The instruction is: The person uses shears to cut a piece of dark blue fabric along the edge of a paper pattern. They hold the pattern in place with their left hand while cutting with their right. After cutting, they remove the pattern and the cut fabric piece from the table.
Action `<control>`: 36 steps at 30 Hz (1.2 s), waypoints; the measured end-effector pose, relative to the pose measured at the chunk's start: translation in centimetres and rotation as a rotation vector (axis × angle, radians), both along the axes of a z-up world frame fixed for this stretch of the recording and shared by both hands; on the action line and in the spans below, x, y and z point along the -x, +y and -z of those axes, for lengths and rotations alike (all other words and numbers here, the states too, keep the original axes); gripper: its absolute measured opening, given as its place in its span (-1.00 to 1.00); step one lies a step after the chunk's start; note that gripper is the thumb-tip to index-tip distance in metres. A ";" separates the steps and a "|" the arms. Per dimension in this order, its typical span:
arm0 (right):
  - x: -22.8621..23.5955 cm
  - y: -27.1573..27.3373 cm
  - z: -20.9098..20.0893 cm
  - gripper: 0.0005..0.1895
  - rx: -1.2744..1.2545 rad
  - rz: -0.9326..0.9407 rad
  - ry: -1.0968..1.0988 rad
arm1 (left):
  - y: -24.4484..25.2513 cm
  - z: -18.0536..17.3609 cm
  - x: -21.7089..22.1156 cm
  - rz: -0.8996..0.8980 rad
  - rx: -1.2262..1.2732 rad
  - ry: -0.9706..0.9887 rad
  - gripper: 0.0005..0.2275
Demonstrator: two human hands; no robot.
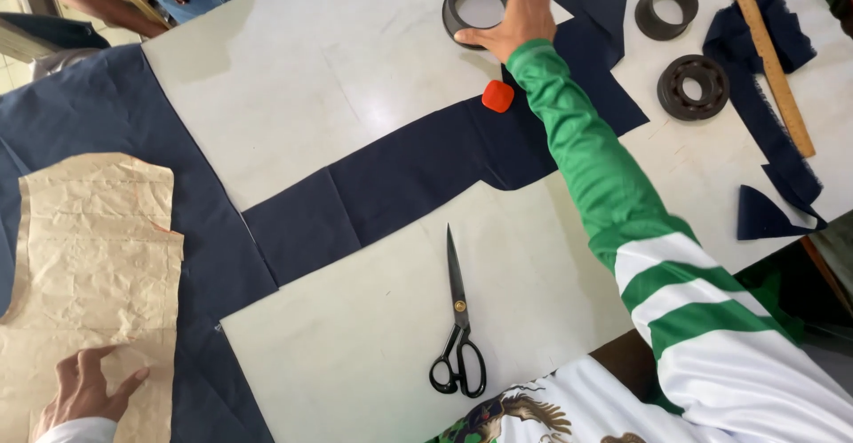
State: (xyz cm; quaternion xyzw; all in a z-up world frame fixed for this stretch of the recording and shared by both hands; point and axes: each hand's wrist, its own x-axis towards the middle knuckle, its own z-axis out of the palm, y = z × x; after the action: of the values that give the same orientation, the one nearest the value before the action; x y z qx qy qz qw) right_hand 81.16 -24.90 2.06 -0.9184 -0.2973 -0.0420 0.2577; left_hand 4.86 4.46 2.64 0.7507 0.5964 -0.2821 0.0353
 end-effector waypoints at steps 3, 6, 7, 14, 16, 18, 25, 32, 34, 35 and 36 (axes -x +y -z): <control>2.5 -3.0 -1.4 -0.13 -0.043 0.081 -0.076 | 0.0 -0.1 0.3 -0.002 0.025 0.007 -0.31; 5.5 -5.6 -0.3 -0.48 0.174 0.105 0.274 | 0.1 0.3 1.1 0.002 0.000 -0.020 -0.30; 5.2 -6.4 2.2 -0.55 0.016 -0.034 0.124 | 0.2 0.6 1.4 0.036 -0.045 -0.035 -0.27; 7.4 -10.2 1.3 -0.75 -0.282 -0.067 0.262 | -0.4 2.6 3.9 0.274 -0.227 -0.387 -0.40; 6.3 -13.7 -0.2 -0.77 -0.304 -0.122 0.365 | 0.5 3.1 2.5 0.316 -0.238 -0.409 -0.41; 4.4 -17.6 -0.5 -0.73 -0.322 -0.192 0.480 | 0.8 3.2 2.3 0.343 -0.248 -0.417 -0.42; -1.4 -26.3 0.5 -0.72 -0.740 0.331 0.564 | -0.5 3.3 2.1 0.430 -0.331 -0.460 -0.49; 5.5 -25.7 2.4 -0.84 -0.725 0.319 0.328 | 0.0 1.6 1.5 0.034 -0.062 -0.370 -0.36; 6.1 -24.5 4.5 -0.70 -0.544 0.234 0.114 | 0.9 1.7 1.5 0.016 -0.075 -0.222 -0.34; 6.1 -24.0 5.4 -0.44 -0.359 0.155 -0.110 | 1.5 2.0 1.1 0.009 -0.084 -0.087 -0.30; 7.5 -22.0 3.6 -0.44 -0.361 0.151 -0.111 | 1.2 1.9 1.1 0.004 -0.086 -0.088 -0.30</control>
State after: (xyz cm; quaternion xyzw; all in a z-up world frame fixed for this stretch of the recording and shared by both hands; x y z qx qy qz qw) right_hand 73.64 -46.89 -1.54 -0.8732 -0.2291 -0.1641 0.3977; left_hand 3.71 5.70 0.71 0.7645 0.6042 -0.2230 0.0287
